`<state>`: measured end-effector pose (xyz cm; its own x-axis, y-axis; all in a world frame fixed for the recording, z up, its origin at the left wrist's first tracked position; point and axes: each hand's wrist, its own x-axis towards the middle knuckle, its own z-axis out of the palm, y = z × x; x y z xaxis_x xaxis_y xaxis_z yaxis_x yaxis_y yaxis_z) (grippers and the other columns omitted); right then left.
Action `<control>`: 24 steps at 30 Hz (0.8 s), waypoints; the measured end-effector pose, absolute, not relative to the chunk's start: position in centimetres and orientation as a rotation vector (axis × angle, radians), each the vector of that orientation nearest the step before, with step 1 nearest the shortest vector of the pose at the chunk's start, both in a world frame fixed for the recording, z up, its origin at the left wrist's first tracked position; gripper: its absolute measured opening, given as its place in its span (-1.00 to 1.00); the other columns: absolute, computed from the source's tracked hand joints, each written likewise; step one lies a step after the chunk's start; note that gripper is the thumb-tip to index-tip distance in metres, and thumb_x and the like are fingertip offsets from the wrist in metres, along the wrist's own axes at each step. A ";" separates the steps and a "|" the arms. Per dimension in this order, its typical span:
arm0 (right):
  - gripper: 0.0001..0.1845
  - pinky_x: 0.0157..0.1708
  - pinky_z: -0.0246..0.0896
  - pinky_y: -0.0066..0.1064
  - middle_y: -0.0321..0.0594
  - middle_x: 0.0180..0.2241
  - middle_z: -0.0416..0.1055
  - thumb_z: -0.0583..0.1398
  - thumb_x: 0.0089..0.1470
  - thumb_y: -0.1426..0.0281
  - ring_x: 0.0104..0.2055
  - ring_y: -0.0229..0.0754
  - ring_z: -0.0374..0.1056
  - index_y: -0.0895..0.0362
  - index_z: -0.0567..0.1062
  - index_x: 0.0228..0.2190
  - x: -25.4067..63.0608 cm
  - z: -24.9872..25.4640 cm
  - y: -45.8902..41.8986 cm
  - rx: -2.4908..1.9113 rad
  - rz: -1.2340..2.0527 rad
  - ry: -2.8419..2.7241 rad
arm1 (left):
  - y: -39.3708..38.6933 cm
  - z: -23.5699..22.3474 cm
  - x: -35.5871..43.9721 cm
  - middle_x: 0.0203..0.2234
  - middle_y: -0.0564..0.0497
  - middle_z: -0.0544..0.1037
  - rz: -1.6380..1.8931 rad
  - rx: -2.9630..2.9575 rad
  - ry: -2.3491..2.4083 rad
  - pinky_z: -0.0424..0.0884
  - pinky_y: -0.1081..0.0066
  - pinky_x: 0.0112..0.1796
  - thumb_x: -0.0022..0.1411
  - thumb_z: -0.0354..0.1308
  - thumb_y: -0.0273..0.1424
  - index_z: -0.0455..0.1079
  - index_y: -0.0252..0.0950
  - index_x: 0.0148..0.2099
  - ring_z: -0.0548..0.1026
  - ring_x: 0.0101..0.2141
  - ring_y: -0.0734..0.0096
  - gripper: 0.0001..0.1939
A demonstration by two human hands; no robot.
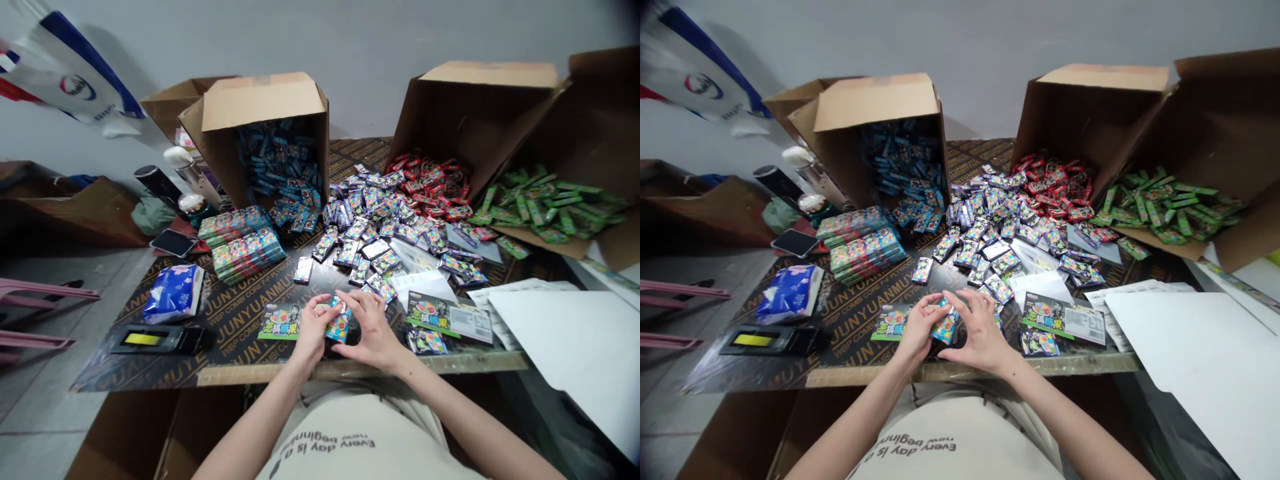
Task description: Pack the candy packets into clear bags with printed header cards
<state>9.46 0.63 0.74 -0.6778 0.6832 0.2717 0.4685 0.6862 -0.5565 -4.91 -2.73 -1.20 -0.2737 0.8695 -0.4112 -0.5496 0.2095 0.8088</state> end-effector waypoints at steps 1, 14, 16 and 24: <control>-0.04 0.06 -0.13 -0.05 -0.05 0.02 0.17 0.31 -0.30 0.18 0.09 0.07 0.07 0.04 0.08 0.14 9.1 0.6 0.4 -0.904 0.600 -2.410 | -3.0 -1.4 -4.7 -0.59 0.08 0.50 1.420 0.373 1.215 0.33 0.50 -0.42 -0.16 0.35 -0.34 0.26 -0.34 -0.13 0.44 -0.56 0.52 -0.48; -0.12 0.00 -0.07 -0.11 -0.07 -0.02 0.30 0.31 -0.22 0.23 0.01 0.04 0.21 0.07 0.10 0.12 11.4 -3.6 2.8 -0.934 0.541 -2.455 | -4.6 -3.9 -12.9 0.05 -0.12 0.29 0.347 2.135 1.672 -0.25 -0.07 0.12 -0.19 0.28 -0.34 -0.12 -0.14 0.26 0.24 0.06 0.11 -0.02; -0.15 0.00 -0.09 -0.09 -0.04 -0.01 0.29 0.31 -0.23 0.27 0.03 0.06 0.18 0.06 0.13 0.10 11.1 -3.9 2.4 -0.952 0.535 -2.500 | -4.6 -4.2 -12.7 0.02 -0.10 0.31 0.379 2.154 1.682 -0.21 -0.03 0.13 -0.16 0.25 -0.33 -0.16 -0.16 0.27 0.27 0.02 0.15 -0.02; -0.13 0.01 -0.10 -0.12 -0.10 -0.02 0.30 0.29 -0.28 0.31 -0.01 0.00 0.20 0.10 0.13 0.10 11.3 -2.9 2.5 -0.765 0.800 -2.521 | -5.0 -3.1 -12.2 0.02 -0.09 0.31 0.493 2.137 1.647 -0.20 0.03 0.16 -0.16 0.23 -0.32 -0.25 -0.20 0.29 0.27 0.02 0.17 0.03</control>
